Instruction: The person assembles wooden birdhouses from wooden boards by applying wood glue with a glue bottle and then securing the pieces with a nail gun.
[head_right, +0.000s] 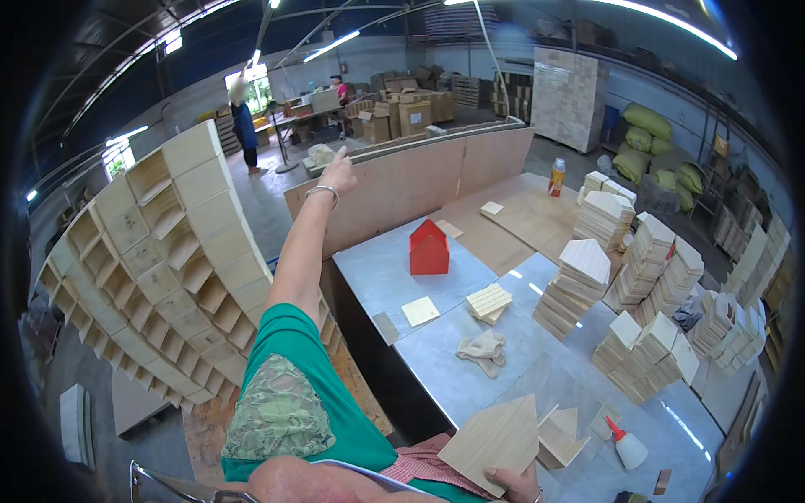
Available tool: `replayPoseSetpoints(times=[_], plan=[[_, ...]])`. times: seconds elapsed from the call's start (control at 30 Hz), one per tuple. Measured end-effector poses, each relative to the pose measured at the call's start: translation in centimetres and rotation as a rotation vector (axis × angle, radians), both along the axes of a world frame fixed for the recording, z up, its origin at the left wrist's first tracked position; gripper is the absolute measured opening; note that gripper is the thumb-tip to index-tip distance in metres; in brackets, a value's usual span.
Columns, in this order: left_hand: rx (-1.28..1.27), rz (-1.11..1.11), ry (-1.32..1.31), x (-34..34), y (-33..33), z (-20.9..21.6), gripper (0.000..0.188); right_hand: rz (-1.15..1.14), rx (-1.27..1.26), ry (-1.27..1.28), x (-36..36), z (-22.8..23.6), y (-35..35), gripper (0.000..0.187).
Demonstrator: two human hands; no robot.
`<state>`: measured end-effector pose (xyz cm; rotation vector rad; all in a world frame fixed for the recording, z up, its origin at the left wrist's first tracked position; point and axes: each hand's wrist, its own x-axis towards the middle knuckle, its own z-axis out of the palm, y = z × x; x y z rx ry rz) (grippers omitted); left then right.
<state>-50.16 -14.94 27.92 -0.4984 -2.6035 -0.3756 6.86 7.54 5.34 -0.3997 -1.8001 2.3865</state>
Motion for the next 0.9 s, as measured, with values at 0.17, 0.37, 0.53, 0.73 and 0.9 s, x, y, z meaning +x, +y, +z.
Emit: replayPoseSetpoints(times=[0.17, 0.37, 0.53, 0.73, 0.9], plan=[[-0.168, 0.025, -0.134, -0.8, 4.4, 1.3, 0.042, -0.059, -0.163, -0.102, 0.7, 1.4, -0.4, 0.053], [-0.085, -0.087, -0.148, -1.6, 9.1, 0.4, 0.038, -0.125, -0.186, -0.089, 1.1, 0.5, 0.0, 0.051], [-0.143, -0.027, -0.162, -2.7, 9.4, -0.1, 0.042, -0.142, -0.179, -0.117, 0.9, 0.3, 0.1, 0.052], [-0.104, -0.047, -0.144, -2.0, 8.5, -0.4, 0.035, -0.142, -0.141, -0.119, 0.9, 0.1, 0.7, 0.053], [0.05, -0.345, 0.102, -0.9, 7.2, -3.9, 0.014, -0.065, -0.108, -0.062, 0.5, 0.8, 0.4, 0.051]])
